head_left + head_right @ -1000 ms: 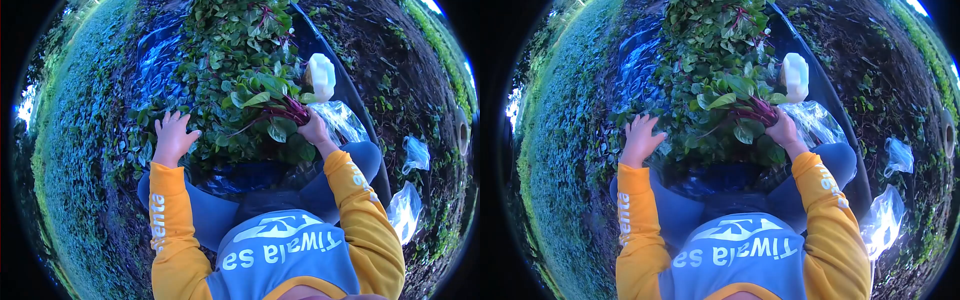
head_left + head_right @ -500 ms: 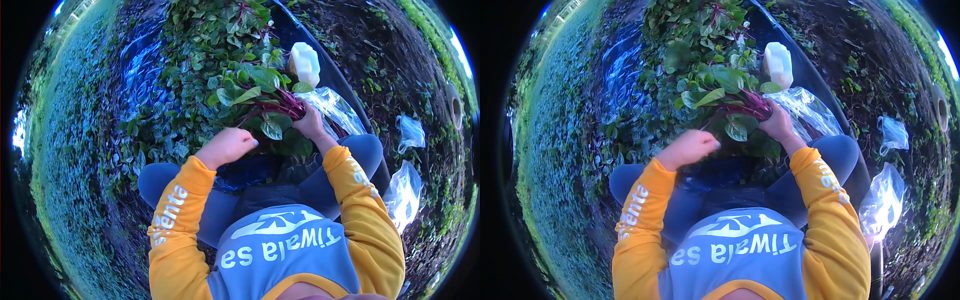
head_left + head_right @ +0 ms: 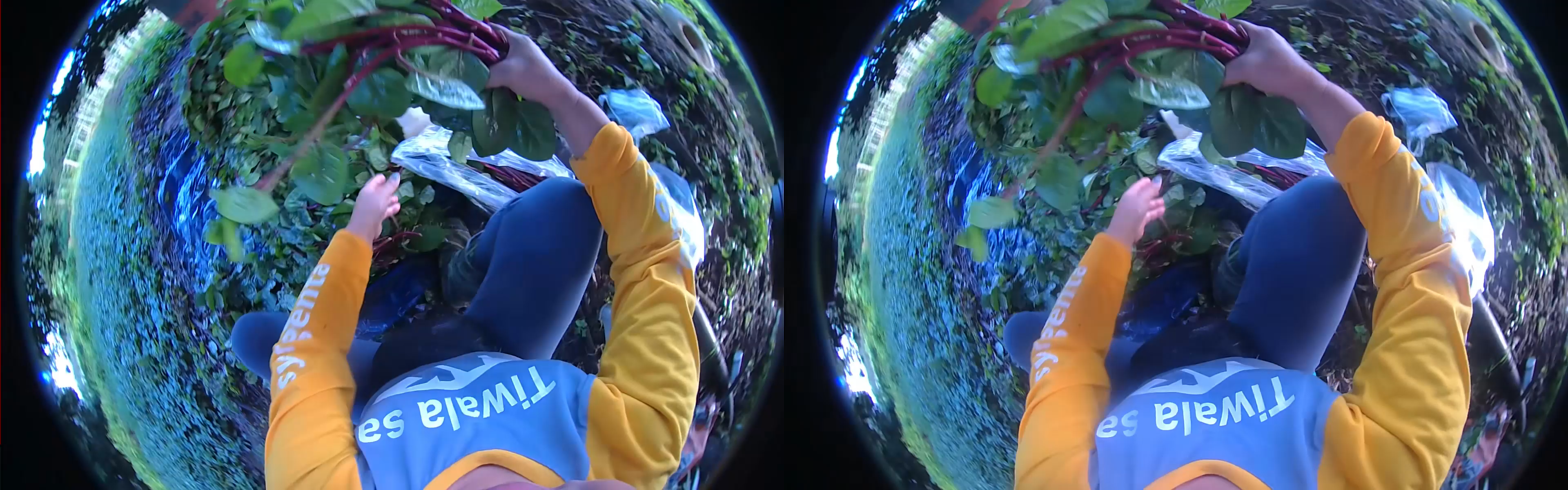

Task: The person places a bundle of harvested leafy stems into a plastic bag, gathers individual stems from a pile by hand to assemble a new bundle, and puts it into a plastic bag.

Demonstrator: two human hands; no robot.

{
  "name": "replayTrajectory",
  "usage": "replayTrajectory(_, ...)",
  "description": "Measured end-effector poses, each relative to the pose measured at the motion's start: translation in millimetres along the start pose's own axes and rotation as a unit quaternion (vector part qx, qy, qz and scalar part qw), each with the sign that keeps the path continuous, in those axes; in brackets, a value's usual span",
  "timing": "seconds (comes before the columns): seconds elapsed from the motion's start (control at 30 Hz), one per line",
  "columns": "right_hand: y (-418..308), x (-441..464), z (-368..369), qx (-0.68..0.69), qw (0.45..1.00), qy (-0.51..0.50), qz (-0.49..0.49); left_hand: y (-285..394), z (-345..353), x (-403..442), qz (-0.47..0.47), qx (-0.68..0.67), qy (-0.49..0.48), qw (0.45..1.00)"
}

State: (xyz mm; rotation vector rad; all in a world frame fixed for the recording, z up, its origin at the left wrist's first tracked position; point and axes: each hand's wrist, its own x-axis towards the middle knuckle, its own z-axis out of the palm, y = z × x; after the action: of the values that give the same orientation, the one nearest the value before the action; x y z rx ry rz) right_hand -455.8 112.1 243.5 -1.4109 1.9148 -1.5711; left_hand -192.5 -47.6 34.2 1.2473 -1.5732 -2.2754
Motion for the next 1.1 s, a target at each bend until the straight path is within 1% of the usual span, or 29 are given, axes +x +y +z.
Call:
replayTrajectory(0.03,-4.2,-1.0,-10.6,0.004,1.0,0.004,0.027,16.3,21.7,9.5,-0.025,-0.064,0.019,0.997)
replayTrajectory(0.1,0.8,-5.8,-20.7,0.032,0.999,0.016,0.037,20.4,49.8,55.3,-0.01,0.004,0.077,0.997)
replayTrajectory(0.13,6.0,-9.2,-24.6,0.033,0.997,0.015,0.062,19.9,60.6,67.3,0.066,0.054,0.076,0.993)
replayTrajectory(0.17,-5.2,-17.1,-24.9,0.012,0.994,0.016,0.108,23.2,69.5,68.8,0.091,0.038,0.023,0.995)
replayTrajectory(0.2,13.0,-17.9,-26.0,0.031,0.994,0.004,0.104,22.2,77.8,78.3,0.142,0.133,0.03,0.98)
replayTrajectory(0.23,36.0,-20.8,-23.4,0.054,0.993,-0.009,0.103,18.6,85.1,90.9,0.191,0.225,0.048,0.954)
replayTrajectory(0.27,43.7,-24.8,-22.6,0.073,0.989,-0.037,0.123,20.0,87.2,93.1,0.226,0.293,0.055,0.928)
replayTrajectory(0.3,51.8,-30.0,-19.2,0.094,0.983,-0.067,0.143,23.8,85.9,97.1,0.236,0.329,0.049,0.913)
replayTrajectory(0.37,76.2,-36.8,-4.7,0.169,0.972,-0.116,0.114,30.0,79.3,93.7,0.231,0.373,0.022,0.898)
replayTrajectory(0.43,103.2,-46.1,7.7,0.184,0.961,-0.176,0.112,38.5,72.2,83.5,0.207,0.4,-0.013,0.893)
replayTrajectory(0.5,129.1,-59.5,20.8,0.153,0.955,-0.227,0.116,42.6,63.0,76.0,0.189,0.419,-0.044,0.887)
replayTrajectory(0.57,142.8,-78.2,30.7,0.261,0.922,-0.247,0.146,49.4,59.6,70.8,0.174,0.428,-0.065,0.885)
replayTrajectory(0.6,132.7,-84.3,21.0,0.182,0.919,-0.266,0.226,52.9,56.9,68.9,0.164,0.428,-0.075,0.885)
replayTrajectory(0.63,148.8,-89.3,16.3,0.184,0.919,-0.264,0.227,55.8,55.3,65.6,0.157,0.43,-0.085,0.885)
replayTrajectory(0.7,188.1,-100.8,7.8,0.098,0.904,-0.281,0.309,64.7,55.4,63.8,0.141,0.422,-0.099,0.89)
replayTrajectory(0.77,183.6,-111.0,-13.2,0.049,0.934,-0.207,0.288,79.4,62.0,66.6,0.119,0.4,-0.112,0.902)
replayTrajectory(0.8,185.8,-114.9,-23.4,0.03,0.95,-0.17,0.261,87.3,68.8,70.5,0.095,0.376,-0.117,0.914)
replayTrajectory(0.83,253.1,-122.5,-29.9,-0.031,0.96,-0.172,0.22,99.6,75.9,71.4,0.06,0.342,-0.12,0.93)
replayTrajectory(0.9,243.1,-129.9,-53.4,0.054,0.912,-0.152,0.378,116.8,95.5,77.0,-0.005,0.281,-0.122,0.952)
replayTrajectory(0.93,248.8,-136.4,-59.5,0.054,0.911,-0.152,0.38,120.2,105.1,78.4,-0.028,0.263,-0.124,0.956)
replayTrajectory(0.97,259.0,-144.1,-65.5,-0.046,0.899,-0.124,0.418,119.5,109.4,83.2,-0.004,0.275,-0.136,0.952)
replayTrajectory(1.0,268.4,-152.7,-71.7,-0.145,0.875,-0.095,0.452,116.3,113.4,87.7,0.027,0.29,-0.147,0.945)
replayTrajectory(1.03,276.6,-158.6,-80.0,-0.148,0.874,-0.096,0.453,109.5,113.4,90.0,0.076,0.314,-0.16,0.933)
replayTrajectory(1.07,287.3,-162.5,-88.0,-0.055,0.892,-0.035,0.448,96.7,101.6,97.1,0.169,0.371,-0.171,0.897)
replayTrajectory(1.1,299.5,-165.8,-93.7,0.041,0.898,0.025,0.437,83.8,89.6,104.5,0.263,0.424,-0.167,0.851)
